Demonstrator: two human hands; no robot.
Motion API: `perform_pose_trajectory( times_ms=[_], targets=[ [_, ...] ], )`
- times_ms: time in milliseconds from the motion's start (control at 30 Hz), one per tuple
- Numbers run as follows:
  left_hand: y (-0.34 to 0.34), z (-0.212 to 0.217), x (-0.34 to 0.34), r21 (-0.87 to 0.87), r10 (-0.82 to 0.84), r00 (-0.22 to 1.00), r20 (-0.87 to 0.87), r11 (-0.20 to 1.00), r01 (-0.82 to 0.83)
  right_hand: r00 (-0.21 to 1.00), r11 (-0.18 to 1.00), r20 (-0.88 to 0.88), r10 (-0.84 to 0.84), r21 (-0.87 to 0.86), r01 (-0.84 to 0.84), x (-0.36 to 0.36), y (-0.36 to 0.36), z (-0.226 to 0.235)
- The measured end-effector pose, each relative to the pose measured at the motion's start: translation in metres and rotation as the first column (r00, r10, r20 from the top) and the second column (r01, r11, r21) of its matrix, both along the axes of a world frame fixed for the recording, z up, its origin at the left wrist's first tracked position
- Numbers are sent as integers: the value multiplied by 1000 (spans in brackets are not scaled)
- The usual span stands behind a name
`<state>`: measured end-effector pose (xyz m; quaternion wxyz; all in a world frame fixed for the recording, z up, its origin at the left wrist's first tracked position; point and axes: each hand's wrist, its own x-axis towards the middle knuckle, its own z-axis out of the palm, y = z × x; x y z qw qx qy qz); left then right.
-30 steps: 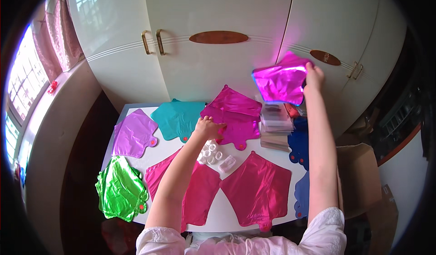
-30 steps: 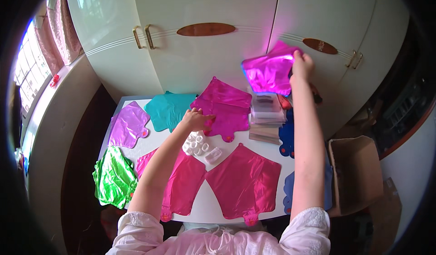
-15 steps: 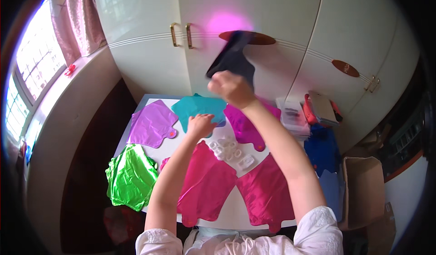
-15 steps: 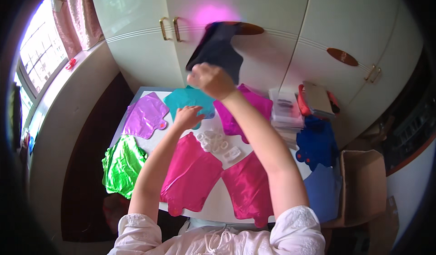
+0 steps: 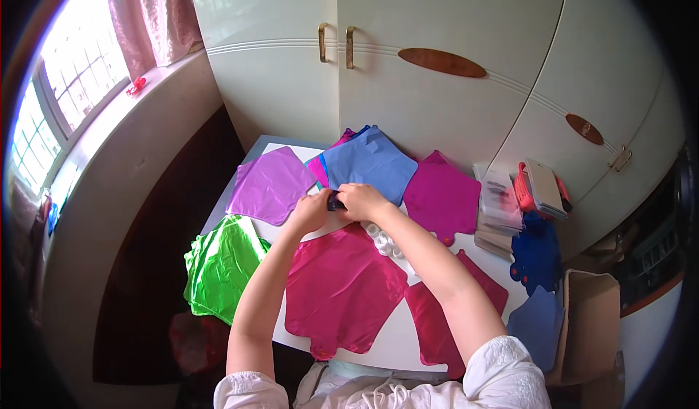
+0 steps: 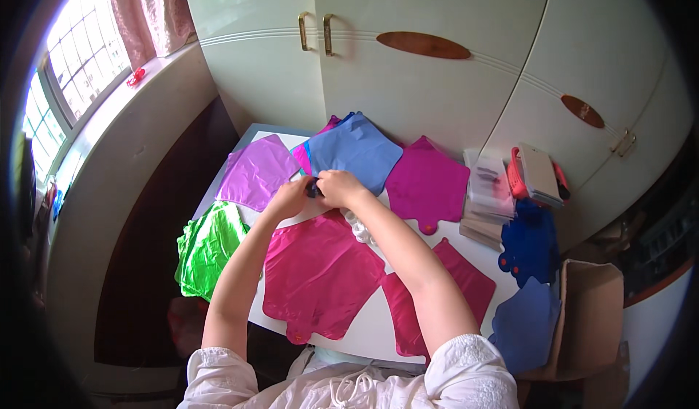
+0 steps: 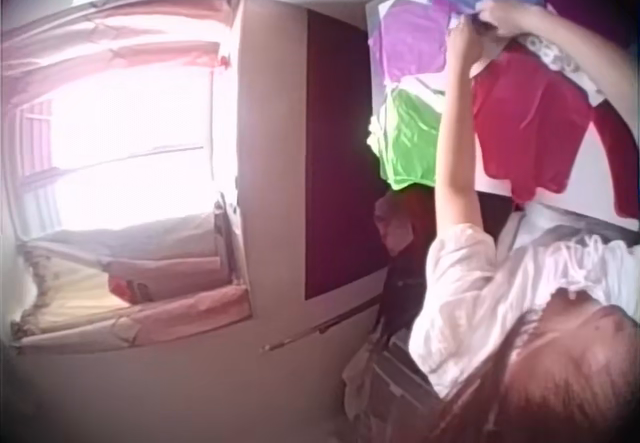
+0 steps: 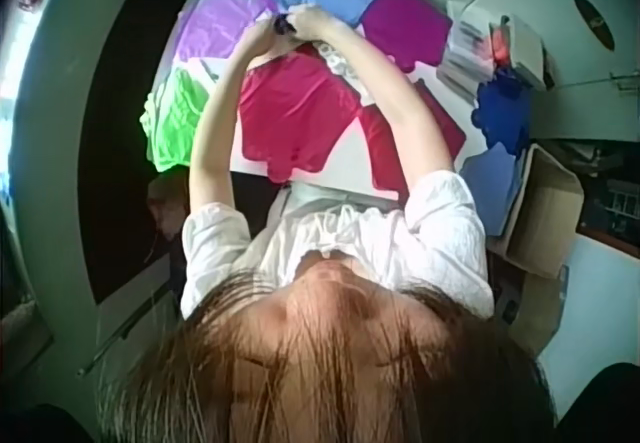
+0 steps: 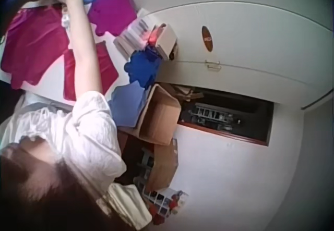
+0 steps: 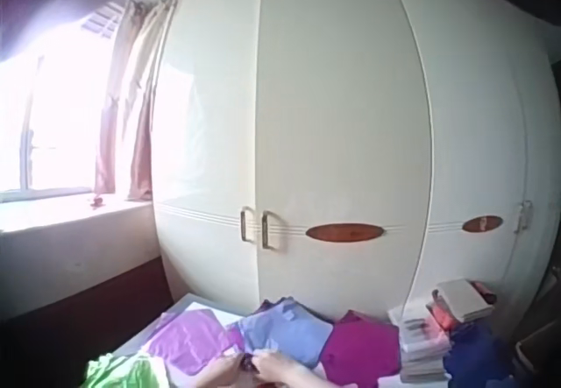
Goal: Folding small colorful fabric pieces and placing them into clear plastic packaging sleeves with cardboard backings.
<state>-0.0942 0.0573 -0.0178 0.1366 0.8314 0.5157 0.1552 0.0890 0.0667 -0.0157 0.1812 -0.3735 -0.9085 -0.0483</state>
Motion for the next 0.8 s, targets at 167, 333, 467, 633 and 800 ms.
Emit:
perform_pose_trajectory(
  times_ms=[167,333,467,633,800],
  targets=[
    [3,-3,-18,174,71,997,-35,983,-63,993,997,110,52,56,-58,-7,7,-9],
    [-3,-6,-19,211,-7,999,-37,977,14,994,994,-51,-97,39,99,-11,11,-20],
    [-4,-7,-15,253,49,996,70,965,-65,944,954,-245,-223,-252,160,-5,13,-10],
    [-5,0,-12,258,-33,996,78,966,12,843,850,-348,-410,-482,214,-2,10,1],
    [12,-14,-15,154,-141,990,6,978,138,726,826,-489,-484,-530,193,0,15,-6]
  ],
)
